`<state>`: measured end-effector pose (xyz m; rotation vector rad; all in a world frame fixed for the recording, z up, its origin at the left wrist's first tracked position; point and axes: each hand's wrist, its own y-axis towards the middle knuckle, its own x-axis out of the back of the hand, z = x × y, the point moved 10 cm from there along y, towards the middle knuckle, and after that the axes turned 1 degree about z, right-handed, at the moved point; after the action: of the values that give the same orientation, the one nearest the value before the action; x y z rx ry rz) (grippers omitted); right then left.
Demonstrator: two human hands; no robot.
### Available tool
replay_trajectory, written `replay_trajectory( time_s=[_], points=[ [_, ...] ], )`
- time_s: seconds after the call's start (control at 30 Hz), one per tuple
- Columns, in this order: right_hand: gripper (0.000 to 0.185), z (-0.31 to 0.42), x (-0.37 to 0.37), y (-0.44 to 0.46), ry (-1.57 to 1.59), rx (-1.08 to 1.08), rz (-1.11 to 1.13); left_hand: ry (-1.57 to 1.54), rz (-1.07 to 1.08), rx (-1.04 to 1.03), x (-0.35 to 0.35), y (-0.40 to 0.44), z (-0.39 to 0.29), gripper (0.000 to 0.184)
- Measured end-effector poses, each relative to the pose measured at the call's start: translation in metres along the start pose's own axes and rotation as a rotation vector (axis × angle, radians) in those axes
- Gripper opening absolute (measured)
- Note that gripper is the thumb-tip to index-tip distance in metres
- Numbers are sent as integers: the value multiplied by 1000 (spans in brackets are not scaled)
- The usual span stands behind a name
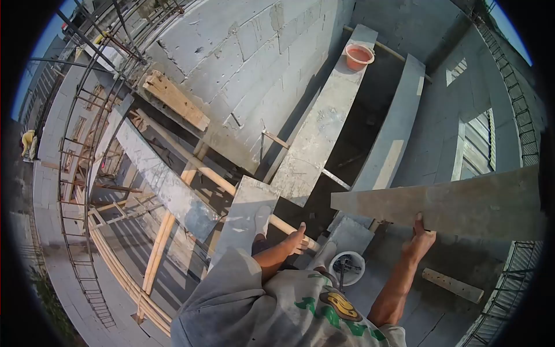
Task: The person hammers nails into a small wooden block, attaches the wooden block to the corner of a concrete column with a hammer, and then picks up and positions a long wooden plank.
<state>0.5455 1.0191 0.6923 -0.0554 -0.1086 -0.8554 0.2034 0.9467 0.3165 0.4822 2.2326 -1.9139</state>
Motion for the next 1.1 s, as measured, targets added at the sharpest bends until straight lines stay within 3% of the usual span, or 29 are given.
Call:
replay_trajectory(
  time_s=[0.1,0.17,0.23,0.33,0.43,0.53,0.63,0.67,0.77,0.9,0.93,1.1],
  points=[
    [30,63,-28,-28,84,89,80,-240,57,-17,-37,-4,-10,116],
    [35,74,-26,-35,157,69,86,-468,90,-34,-62,1,-27,108],
    [42,83,-23,-45,212,35,129,-691,307,-136,-89,13,-46,103],
    [53,88,-21,-57,242,-25,161,-860,322,-406,-97,-9,-95,90],
    [53,89,-14,-64,235,-23,117,-981,288,-498,-77,-28,-98,74],
    [51,88,-10,-79,276,5,107,-1034,139,-463,-51,-47,-93,63],
    [49,79,26,-83,257,-14,-49,-1030,208,-466,-39,-71,-103,71],
    [49,82,27,-86,278,-36,-78,-1036,183,-448,-33,-78,-107,64],
    [48,86,17,-96,410,-101,-25,-1010,129,-510,-14,-107,-122,63],
    [50,75,45,-99,516,-72,-9,-1044,285,-734,-5,-152,-164,58],
    [52,76,50,-101,527,-55,-12,-1052,325,-741,-6,-164,-171,48],
    [60,105,60,-119,613,82,8,-980,360,-798,-14,-191,-200,49]
  ],
)
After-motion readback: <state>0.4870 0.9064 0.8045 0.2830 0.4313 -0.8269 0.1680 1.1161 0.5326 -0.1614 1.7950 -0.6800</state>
